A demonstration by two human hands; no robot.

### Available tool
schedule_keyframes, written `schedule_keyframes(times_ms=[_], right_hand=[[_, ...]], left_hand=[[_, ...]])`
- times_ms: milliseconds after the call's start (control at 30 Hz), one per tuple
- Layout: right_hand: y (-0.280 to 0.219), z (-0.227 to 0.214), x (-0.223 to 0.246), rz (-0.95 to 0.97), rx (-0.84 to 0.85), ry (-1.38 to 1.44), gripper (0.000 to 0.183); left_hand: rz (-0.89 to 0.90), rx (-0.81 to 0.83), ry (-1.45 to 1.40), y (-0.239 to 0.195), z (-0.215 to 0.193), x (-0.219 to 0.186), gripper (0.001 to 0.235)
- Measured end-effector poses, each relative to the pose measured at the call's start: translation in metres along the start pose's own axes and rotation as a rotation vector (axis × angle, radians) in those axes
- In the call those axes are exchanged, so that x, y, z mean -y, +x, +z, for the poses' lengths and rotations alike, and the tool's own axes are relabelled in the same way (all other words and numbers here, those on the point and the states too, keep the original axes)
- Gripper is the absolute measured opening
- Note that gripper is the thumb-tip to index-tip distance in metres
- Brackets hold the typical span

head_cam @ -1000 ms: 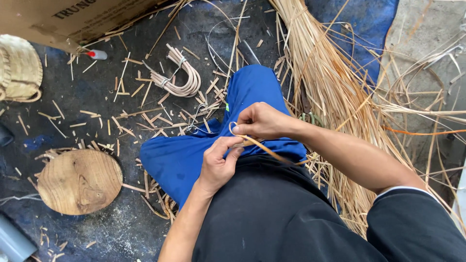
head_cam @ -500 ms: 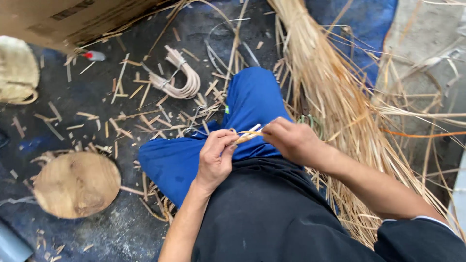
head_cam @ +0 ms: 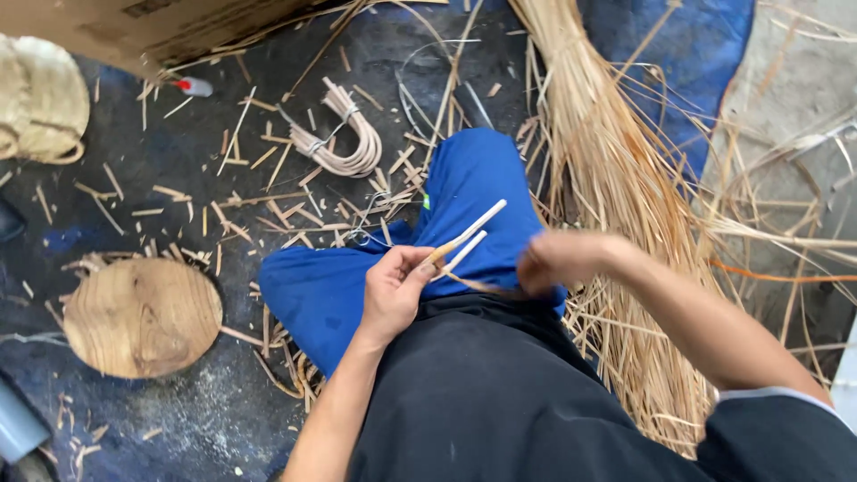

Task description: The person sits on the floor and weaves thin rattan strips around a curved rattan frame, wrapping and binding the strips by hand to form a handle. They periodically pull new strips from a pile beside them and continue wrapping the frame.

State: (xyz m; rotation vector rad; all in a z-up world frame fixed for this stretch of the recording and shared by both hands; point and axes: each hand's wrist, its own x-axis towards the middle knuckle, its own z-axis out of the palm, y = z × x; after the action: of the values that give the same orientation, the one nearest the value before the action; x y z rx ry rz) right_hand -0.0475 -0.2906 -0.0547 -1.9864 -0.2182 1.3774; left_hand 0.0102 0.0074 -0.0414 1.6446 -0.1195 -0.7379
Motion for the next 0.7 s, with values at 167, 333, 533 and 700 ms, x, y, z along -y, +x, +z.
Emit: schedule_keyframes(times_ms=[167,333,533,700], right_hand=[[-0.045,0.025,0.058,-0.352,-0.069,0.128,0.015],[-0.036,0.027,0.088,-0.657,-1.047,-0.331,0.027],[-0.036,0.007,0.111,-0.789,-1.176,-0.726,0.032],[-0.035,0.006,0.112,-0.737,-1.127,-0.853,0.037]], left_hand=[[-0.102,0.146,-0.273,0.016,0.003,0.004,0.017],[-0.143,0.217,-0.361,0.027,0.004,-0.001,0.017],[-0.116,0.248,-0.356,0.026,0.007,-0.007,0.014],[-0.098,0.266,-0.305,0.029,0.01,-0.012,0.014]])
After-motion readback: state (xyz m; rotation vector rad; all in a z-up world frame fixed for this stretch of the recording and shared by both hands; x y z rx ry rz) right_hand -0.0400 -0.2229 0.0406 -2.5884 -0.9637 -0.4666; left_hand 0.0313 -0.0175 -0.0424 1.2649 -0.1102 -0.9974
